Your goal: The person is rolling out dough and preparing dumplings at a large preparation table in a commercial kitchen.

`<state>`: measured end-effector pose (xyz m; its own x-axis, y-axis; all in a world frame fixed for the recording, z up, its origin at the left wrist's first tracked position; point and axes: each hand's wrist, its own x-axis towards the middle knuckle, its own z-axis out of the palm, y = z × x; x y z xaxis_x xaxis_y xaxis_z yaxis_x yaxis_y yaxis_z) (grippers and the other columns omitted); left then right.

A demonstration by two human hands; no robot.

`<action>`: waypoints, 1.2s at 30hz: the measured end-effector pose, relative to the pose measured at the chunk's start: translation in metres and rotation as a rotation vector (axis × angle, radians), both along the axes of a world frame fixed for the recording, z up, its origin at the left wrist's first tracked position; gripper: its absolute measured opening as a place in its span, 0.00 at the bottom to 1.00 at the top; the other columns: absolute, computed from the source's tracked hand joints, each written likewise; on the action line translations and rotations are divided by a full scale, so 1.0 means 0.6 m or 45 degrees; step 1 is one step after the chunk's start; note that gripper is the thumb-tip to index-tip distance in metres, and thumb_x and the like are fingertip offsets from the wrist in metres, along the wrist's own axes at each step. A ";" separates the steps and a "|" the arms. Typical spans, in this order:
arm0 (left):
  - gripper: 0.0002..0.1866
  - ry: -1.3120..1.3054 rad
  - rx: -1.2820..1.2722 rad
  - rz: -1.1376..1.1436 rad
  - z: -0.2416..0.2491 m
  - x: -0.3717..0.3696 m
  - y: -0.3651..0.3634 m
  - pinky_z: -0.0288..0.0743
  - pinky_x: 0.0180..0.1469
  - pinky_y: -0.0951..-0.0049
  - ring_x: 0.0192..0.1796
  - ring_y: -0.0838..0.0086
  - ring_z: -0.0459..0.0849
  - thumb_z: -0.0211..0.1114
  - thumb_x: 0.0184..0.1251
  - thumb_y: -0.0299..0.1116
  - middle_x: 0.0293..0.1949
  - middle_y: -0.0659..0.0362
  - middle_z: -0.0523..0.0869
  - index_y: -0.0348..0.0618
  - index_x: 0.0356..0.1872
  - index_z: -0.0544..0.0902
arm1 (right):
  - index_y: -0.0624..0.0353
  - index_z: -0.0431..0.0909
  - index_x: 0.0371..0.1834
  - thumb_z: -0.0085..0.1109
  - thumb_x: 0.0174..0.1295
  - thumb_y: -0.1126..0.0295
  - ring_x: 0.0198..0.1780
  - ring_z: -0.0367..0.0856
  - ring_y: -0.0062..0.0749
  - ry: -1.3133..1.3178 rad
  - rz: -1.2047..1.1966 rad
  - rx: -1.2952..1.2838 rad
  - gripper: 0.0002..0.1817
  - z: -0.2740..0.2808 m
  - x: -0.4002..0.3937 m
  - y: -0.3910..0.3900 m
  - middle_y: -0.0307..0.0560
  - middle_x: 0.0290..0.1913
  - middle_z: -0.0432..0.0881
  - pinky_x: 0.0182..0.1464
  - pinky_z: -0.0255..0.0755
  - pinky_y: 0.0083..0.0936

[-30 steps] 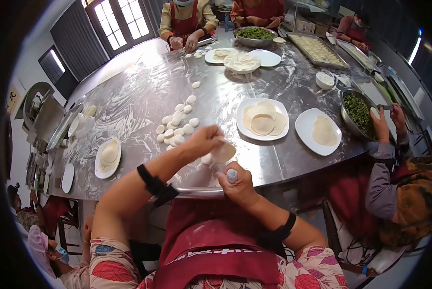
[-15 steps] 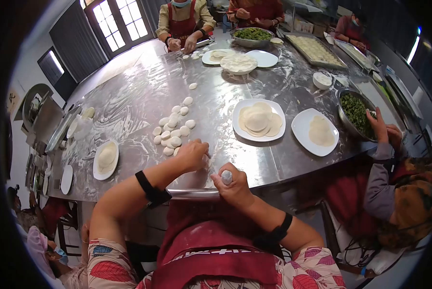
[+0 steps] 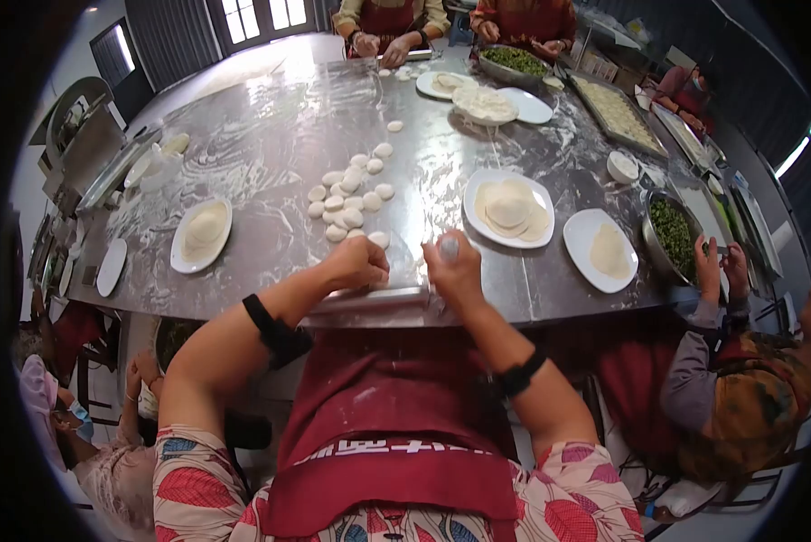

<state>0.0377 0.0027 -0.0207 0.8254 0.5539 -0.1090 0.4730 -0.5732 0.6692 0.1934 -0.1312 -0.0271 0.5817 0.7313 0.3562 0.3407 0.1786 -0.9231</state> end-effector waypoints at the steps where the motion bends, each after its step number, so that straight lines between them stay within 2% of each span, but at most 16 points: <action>1: 0.07 0.022 0.033 0.007 -0.002 0.001 -0.004 0.76 0.36 0.69 0.30 0.70 0.84 0.70 0.47 0.30 0.26 0.55 0.86 0.40 0.28 0.86 | 0.60 0.70 0.26 0.64 0.54 0.75 0.16 0.72 0.19 -0.017 0.003 0.028 0.10 -0.014 0.010 0.021 0.40 0.16 0.74 0.19 0.65 0.23; 2: 0.06 0.028 0.033 0.028 -0.002 0.000 -0.004 0.76 0.35 0.69 0.30 0.70 0.84 0.69 0.46 0.30 0.26 0.54 0.86 0.39 0.27 0.85 | 0.60 0.70 0.27 0.64 0.54 0.75 0.16 0.71 0.19 -0.088 0.013 0.114 0.09 -0.033 0.024 0.036 0.40 0.16 0.73 0.18 0.64 0.22; 3: 0.06 0.040 0.034 0.057 -0.002 -0.004 -0.004 0.75 0.35 0.69 0.29 0.70 0.84 0.69 0.46 0.30 0.25 0.54 0.86 0.39 0.26 0.85 | 0.59 0.70 0.27 0.63 0.55 0.77 0.15 0.70 0.18 0.100 0.065 0.079 0.09 -0.007 0.007 0.023 0.38 0.16 0.73 0.16 0.62 0.20; 6: 0.05 -0.033 -0.001 0.189 -0.016 -0.028 0.004 0.75 0.33 0.69 0.28 0.71 0.83 0.68 0.47 0.29 0.23 0.54 0.84 0.38 0.23 0.82 | 0.59 0.68 0.26 0.63 0.55 0.78 0.14 0.70 0.18 0.125 0.032 0.054 0.10 -0.005 -0.013 -0.023 0.38 0.15 0.73 0.14 0.61 0.19; 9: 0.05 -0.061 -0.225 0.268 -0.027 -0.043 0.009 0.76 0.33 0.69 0.28 0.71 0.84 0.68 0.47 0.29 0.24 0.54 0.85 0.38 0.24 0.82 | 0.60 0.67 0.26 0.62 0.56 0.78 0.13 0.71 0.18 0.172 0.084 0.074 0.10 -0.001 -0.024 -0.041 0.39 0.15 0.72 0.13 0.61 0.19; 10: 0.06 -0.007 -0.142 0.196 -0.002 -0.045 -0.001 0.77 0.36 0.69 0.31 0.71 0.85 0.66 0.49 0.29 0.25 0.55 0.85 0.38 0.27 0.84 | 0.60 0.67 0.26 0.62 0.56 0.78 0.13 0.71 0.18 0.150 0.035 0.039 0.10 -0.001 -0.017 -0.023 0.38 0.14 0.72 0.13 0.61 0.19; 14: 0.09 0.007 0.101 0.129 -0.004 -0.019 0.001 0.76 0.37 0.71 0.32 0.72 0.84 0.65 0.52 0.33 0.27 0.55 0.86 0.38 0.30 0.86 | 0.59 0.67 0.26 0.63 0.57 0.76 0.12 0.69 0.19 0.095 0.014 0.039 0.11 0.009 0.005 0.055 0.36 0.14 0.69 0.13 0.61 0.20; 18: 0.09 -0.046 -0.072 -0.097 0.004 -0.031 0.011 0.76 0.35 0.70 0.29 0.73 0.82 0.66 0.50 0.30 0.25 0.55 0.85 0.36 0.30 0.85 | 0.59 0.67 0.27 0.62 0.57 0.76 0.12 0.69 0.19 0.003 -0.023 -0.005 0.11 -0.003 -0.001 0.012 0.36 0.14 0.69 0.14 0.60 0.19; 21: 0.07 -0.003 -0.423 0.180 0.000 -0.038 0.004 0.77 0.39 0.68 0.34 0.66 0.86 0.67 0.46 0.29 0.26 0.50 0.86 0.38 0.27 0.85 | 0.59 0.67 0.27 0.62 0.58 0.76 0.12 0.68 0.18 0.118 0.011 -0.008 0.11 0.010 -0.027 -0.044 0.37 0.13 0.70 0.14 0.60 0.19; 22: 0.07 -0.048 -0.595 0.188 -0.009 -0.041 0.002 0.78 0.40 0.67 0.35 0.65 0.86 0.65 0.48 0.29 0.27 0.50 0.86 0.37 0.28 0.85 | 0.60 0.67 0.27 0.62 0.58 0.76 0.12 0.68 0.18 0.191 0.029 0.001 0.11 0.010 -0.034 -0.054 0.37 0.13 0.70 0.14 0.60 0.19; 25: 0.09 -0.043 -0.056 -0.051 0.001 -0.032 -0.004 0.75 0.36 0.69 0.31 0.71 0.83 0.65 0.52 0.30 0.26 0.52 0.85 0.34 0.31 0.84 | 0.60 0.67 0.26 0.62 0.58 0.76 0.12 0.69 0.18 0.092 -0.036 0.052 0.11 0.011 -0.013 0.011 0.37 0.13 0.70 0.14 0.61 0.19; 26: 0.09 0.009 0.019 0.022 0.006 -0.023 -0.005 0.75 0.36 0.69 0.31 0.71 0.83 0.64 0.52 0.30 0.26 0.52 0.85 0.35 0.31 0.84 | 0.60 0.67 0.26 0.62 0.58 0.76 0.12 0.69 0.18 0.082 -0.022 0.042 0.11 0.008 -0.003 0.032 0.37 0.13 0.70 0.14 0.61 0.20; 30: 0.08 0.073 -0.133 -0.080 0.010 -0.004 0.008 0.74 0.36 0.69 0.31 0.70 0.82 0.64 0.52 0.30 0.26 0.53 0.84 0.36 0.30 0.84 | 0.60 0.67 0.27 0.62 0.58 0.76 0.12 0.69 0.18 0.025 -0.007 0.043 0.10 -0.003 0.008 0.040 0.37 0.13 0.70 0.14 0.62 0.20; 32: 0.07 0.026 0.008 -0.128 0.002 -0.014 0.009 0.74 0.35 0.70 0.31 0.71 0.82 0.64 0.50 0.29 0.26 0.54 0.84 0.36 0.29 0.83 | 0.60 0.68 0.28 0.62 0.57 0.77 0.13 0.71 0.19 -0.009 -0.008 0.027 0.09 -0.011 -0.001 -0.009 0.39 0.14 0.72 0.15 0.63 0.20; 33: 0.07 0.005 0.078 -0.152 -0.003 -0.017 0.013 0.74 0.35 0.70 0.31 0.71 0.81 0.65 0.50 0.29 0.26 0.54 0.84 0.36 0.29 0.83 | 0.60 0.68 0.28 0.61 0.57 0.78 0.14 0.73 0.19 0.127 0.045 0.000 0.09 -0.001 -0.014 -0.035 0.40 0.14 0.73 0.15 0.64 0.20; 36: 0.07 0.015 -0.093 -0.161 -0.005 -0.026 0.022 0.73 0.35 0.70 0.31 0.71 0.81 0.64 0.49 0.26 0.27 0.54 0.84 0.36 0.31 0.81 | 0.60 0.68 0.27 0.62 0.56 0.78 0.14 0.72 0.19 0.126 0.017 0.016 0.10 -0.003 -0.015 -0.023 0.38 0.15 0.72 0.14 0.63 0.20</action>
<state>0.0222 0.0161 -0.0235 0.8866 0.4357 -0.1554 0.4081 -0.5786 0.7062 0.1842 -0.1447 -0.0289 0.6049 0.7349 0.3066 0.2456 0.1940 -0.9498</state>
